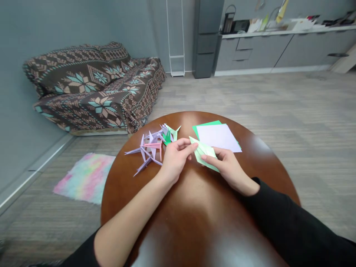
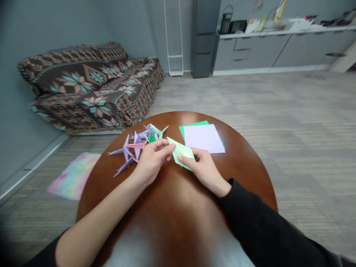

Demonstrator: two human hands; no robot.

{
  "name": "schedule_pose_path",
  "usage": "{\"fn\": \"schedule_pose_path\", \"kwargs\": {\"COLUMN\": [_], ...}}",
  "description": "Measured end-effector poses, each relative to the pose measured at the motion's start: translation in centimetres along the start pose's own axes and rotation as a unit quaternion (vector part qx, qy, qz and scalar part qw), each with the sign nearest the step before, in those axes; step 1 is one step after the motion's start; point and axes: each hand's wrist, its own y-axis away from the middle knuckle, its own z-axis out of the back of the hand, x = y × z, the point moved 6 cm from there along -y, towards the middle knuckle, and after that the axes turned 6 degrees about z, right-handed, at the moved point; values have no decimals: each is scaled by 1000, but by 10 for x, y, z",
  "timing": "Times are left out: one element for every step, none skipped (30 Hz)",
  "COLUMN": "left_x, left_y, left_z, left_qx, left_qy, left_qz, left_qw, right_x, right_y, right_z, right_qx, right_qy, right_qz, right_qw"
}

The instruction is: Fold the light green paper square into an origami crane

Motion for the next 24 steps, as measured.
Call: {"fn": "schedule_pose_path", "kwargs": {"left_x": [0,0,0,0,0,0,1,2,2,3,3,3,3,3,3,2,2,2,3,3,4,4,4,3], "left_y": [-1,-2,-2,-3,-3,-3,-3,-2,-2,-2,-2,-2,-2,-2,-3,-3,-3,-3,-2,-2,-2,-2,-1,-1], "left_z": [2,3,3,4,3,3,2,2,1,2,2,2,3,3,3,3,3,3,3,3,4,4,4,4], "left_qx": [-5,-8,-8,-5,-1,5,8,9,8,5,1,-2,-6,-9,-11,-13,-14,-16,-18,-21,-24,-27,-30,-32], "left_qy": [-7,-11,-10,-7,-2,3,9,16,23,29,34,38,40,40,41,42,43,46,49,53,55,54,48,37], "left_qz": [-6,-10,-11,-11,-8,-3,2,9,14,19,21,21,18,14,9,4,0,-1,0,2,3,3,0,-7], "left_qw": [1000,1000,1000,1000,1000,1000,1000,1000,1000,999,999,999,999,999,999,999,999,999,999,998,998,998,998,999], "right_x": [0,0,0,0,0,0,-1,-1,-1,-2,-2,-2,-2,-2,-2,-1,-1,0,0,1,2,2,2,3], "right_y": [0,0,0,1,1,1,1,1,1,0,0,0,0,-1,0,0,0,0,0,0,0,0,0,0], "right_z": [0,0,1,1,2,2,3,3,3,4,4,4,4,4,4,4,4,4,4,4,4,3,3,2], "right_qx": [0,-2,-5,-9,-13,-16,-18,-20,-21,-22,-24,-24,-23,-21,-20,-20,-18,-18,-18,-16,-14,-11,-8,-4], "right_qy": [-5,-9,-12,-10,-5,2,8,11,12,12,12,12,12,13,14,16,18,21,25,29,31,31,32,33], "right_qz": [1,2,2,2,1,-1,-3,-3,-1,0,2,4,5,6,6,7,9,11,14,16,18,17,14,9], "right_qw": [1000,1000,1000,1000,1000,1000,1000,1000,1000,1000,1000,1000,1000,1000,1000,1000,1000,1000,999,999,999,999,999,999]}}
